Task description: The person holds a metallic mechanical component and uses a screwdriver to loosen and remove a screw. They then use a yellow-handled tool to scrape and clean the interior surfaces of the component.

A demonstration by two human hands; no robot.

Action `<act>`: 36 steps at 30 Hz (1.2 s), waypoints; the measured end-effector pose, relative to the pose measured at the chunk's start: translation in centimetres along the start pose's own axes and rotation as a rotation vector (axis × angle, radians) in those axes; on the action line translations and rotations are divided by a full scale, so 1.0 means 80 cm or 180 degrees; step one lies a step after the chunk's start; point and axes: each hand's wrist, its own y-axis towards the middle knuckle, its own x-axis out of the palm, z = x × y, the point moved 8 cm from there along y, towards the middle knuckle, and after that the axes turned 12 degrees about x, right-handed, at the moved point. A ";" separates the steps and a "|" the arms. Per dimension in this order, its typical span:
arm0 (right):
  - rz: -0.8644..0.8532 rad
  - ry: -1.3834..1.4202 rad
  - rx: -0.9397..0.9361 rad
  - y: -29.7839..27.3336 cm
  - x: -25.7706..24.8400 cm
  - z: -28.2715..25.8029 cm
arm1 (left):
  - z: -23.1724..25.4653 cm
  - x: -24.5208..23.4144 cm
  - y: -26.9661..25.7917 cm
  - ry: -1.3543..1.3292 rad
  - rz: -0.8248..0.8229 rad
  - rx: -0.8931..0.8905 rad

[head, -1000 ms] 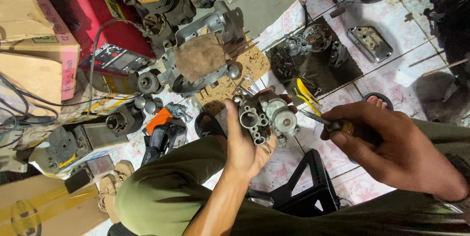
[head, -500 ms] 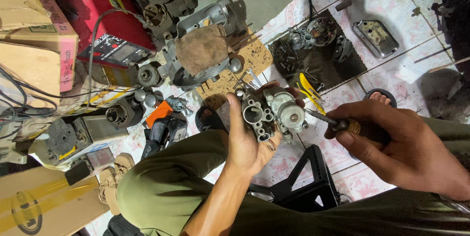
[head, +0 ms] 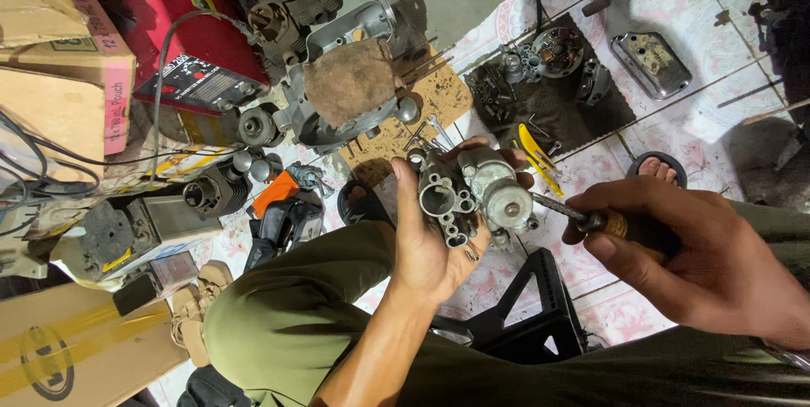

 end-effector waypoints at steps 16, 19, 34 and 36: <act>-0.0036 0.0125 0.0276 -0.005 0.002 0.010 | 0.000 0.010 0.000 -0.0046 -0.0138 -0.0003; -0.0022 0.0045 0.0180 -0.005 0.001 0.009 | -0.001 0.011 0.000 -0.0097 -0.0183 -0.0014; 0.0430 0.0077 0.0507 -0.009 0.007 0.015 | -0.005 0.000 0.003 -0.0103 0.0009 0.0066; 0.0043 -0.0653 -0.1039 -0.014 0.032 -0.024 | 0.004 0.007 0.008 0.0192 -0.0203 0.0445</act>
